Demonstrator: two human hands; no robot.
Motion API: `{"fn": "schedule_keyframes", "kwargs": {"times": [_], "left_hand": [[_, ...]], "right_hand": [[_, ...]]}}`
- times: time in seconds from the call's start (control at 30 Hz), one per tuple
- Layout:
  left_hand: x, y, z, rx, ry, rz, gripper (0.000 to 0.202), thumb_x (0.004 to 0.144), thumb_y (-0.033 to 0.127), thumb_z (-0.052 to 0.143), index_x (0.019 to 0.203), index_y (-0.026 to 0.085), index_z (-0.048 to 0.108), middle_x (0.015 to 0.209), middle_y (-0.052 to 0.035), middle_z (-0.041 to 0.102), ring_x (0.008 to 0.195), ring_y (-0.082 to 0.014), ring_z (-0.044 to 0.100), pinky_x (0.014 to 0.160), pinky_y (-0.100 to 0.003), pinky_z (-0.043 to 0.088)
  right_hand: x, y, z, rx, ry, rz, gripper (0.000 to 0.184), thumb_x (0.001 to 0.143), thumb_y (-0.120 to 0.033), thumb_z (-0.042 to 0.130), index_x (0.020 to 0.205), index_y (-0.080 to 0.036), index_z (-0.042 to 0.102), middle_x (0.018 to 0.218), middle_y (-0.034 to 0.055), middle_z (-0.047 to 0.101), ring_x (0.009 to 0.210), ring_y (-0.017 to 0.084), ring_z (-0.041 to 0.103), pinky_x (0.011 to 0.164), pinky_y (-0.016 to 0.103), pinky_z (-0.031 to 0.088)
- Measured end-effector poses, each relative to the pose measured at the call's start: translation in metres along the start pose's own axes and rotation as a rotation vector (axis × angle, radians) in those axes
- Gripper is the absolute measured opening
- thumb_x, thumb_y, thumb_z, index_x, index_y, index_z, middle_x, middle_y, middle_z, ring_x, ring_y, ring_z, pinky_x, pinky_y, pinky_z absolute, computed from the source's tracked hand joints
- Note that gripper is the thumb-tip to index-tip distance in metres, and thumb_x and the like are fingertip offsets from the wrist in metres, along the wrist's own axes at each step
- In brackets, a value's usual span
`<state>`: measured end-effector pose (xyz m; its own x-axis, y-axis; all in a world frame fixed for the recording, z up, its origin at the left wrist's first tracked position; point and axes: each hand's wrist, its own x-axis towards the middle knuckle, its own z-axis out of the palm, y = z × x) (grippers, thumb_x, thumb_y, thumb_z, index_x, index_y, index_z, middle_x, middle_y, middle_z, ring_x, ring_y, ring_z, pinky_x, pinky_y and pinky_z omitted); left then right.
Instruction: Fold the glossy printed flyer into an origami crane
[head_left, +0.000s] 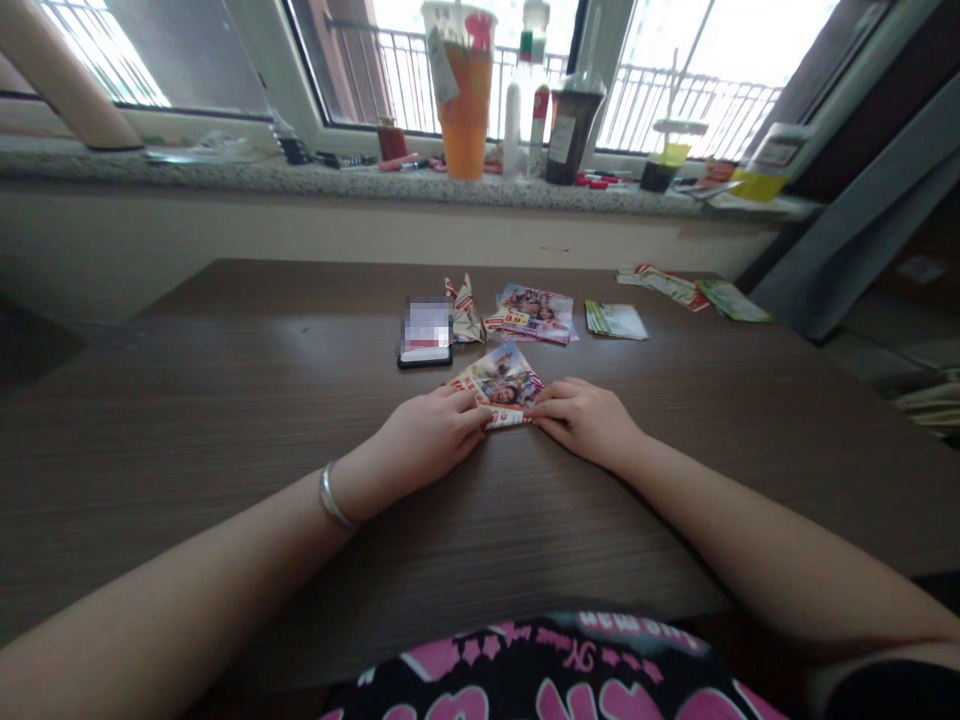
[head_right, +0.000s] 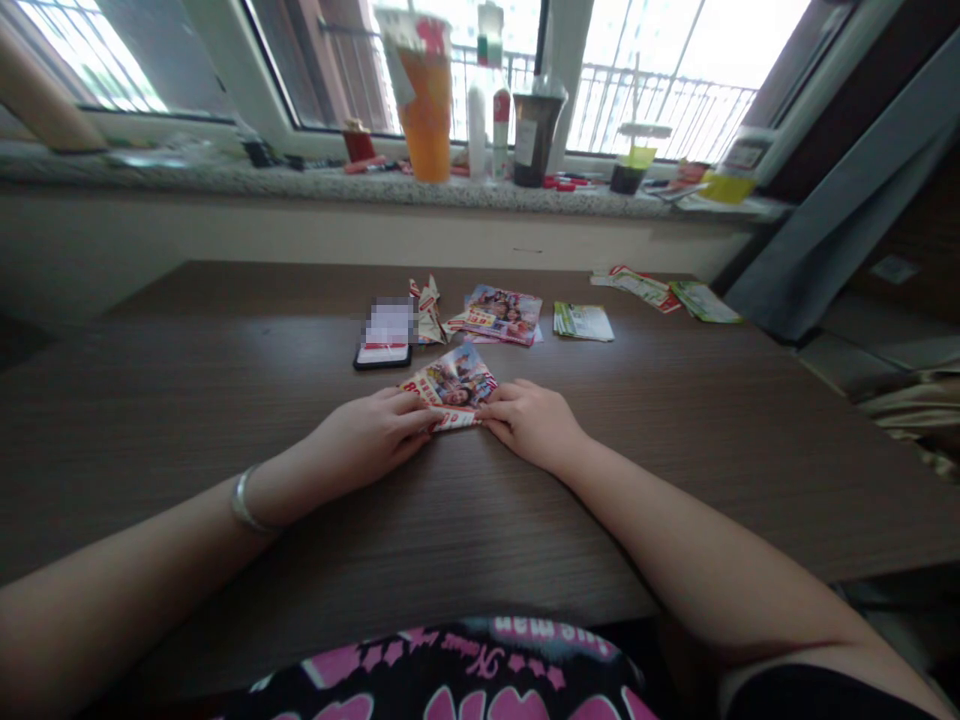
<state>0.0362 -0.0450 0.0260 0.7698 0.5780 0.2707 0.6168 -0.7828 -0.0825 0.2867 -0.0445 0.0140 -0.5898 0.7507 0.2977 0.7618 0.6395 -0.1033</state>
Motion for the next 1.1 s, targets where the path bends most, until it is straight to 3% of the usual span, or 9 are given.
{"fn": "schedule_keyframes", "kwargs": {"times": [0.47,1.1], "left_hand": [[0.0042,0.0058,-0.0008,0.044,-0.023,-0.001,0.028,0.094,0.026,0.047,0.114,0.017,0.063,0.109,-0.0126,0.061,0.109,-0.0273,0.055,0.094,-0.044,0.048],[0.0037,0.0074,0.002,0.038,-0.027,-0.04,0.026,0.093,0.024,0.046,0.111,0.017,0.064,0.107,-0.0119,0.061,0.104,-0.027,0.057,0.09,-0.042,0.05]], "right_hand": [[-0.0006,-0.0069,-0.0097,-0.155,-0.051,-0.022,0.028,0.097,-0.035,0.045,0.101,-0.027,0.071,0.093,0.0043,0.068,0.085,0.018,0.058,0.065,0.028,0.04],[0.0014,0.0006,-0.0045,-0.009,-0.008,0.017,0.024,0.094,-0.036,0.052,0.094,-0.027,0.074,0.098,0.0032,0.071,0.091,0.018,0.06,0.073,0.028,0.044]]}}
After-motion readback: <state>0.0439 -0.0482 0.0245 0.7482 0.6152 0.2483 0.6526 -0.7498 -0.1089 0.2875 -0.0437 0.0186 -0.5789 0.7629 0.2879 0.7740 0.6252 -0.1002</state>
